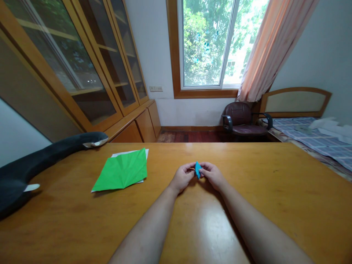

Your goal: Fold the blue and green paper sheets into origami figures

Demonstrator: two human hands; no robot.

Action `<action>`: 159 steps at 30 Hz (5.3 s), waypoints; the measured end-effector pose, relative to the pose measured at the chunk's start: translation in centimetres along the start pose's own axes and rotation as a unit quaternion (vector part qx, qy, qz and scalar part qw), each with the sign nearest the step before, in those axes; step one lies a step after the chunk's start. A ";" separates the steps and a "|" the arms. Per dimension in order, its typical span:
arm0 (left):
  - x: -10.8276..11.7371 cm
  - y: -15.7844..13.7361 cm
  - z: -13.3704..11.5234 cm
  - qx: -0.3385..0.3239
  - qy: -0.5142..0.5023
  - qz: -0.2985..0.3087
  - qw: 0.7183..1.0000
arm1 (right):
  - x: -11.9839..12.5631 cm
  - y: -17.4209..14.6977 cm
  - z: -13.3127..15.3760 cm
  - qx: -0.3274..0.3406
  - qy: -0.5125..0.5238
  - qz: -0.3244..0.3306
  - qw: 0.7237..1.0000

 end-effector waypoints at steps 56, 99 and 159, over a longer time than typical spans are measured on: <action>1.8 0.1 2.0 0.053 0.023 -0.083 0.995 | -0.5 -0.3 0.5 0.003 -0.048 0.031 0.998; 2.2 -0.4 1.3 0.011 0.108 -0.162 0.981 | 0.3 -2.1 2.3 0.105 -0.239 -0.217 0.941; 4.8 -0.2 2.9 0.027 -0.238 -0.228 0.944 | -2.2 -1.6 1.0 0.108 -0.196 -0.091 0.970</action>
Point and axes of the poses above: each hand's wrist, its own y-axis towards the middle knuckle, its own x-axis out of the back of the hand, z = x × y, the point moved 10 cm from there along y, towards the middle knuckle, and after that the axes turned 6 degrees about -x, right-handed, at the moved point
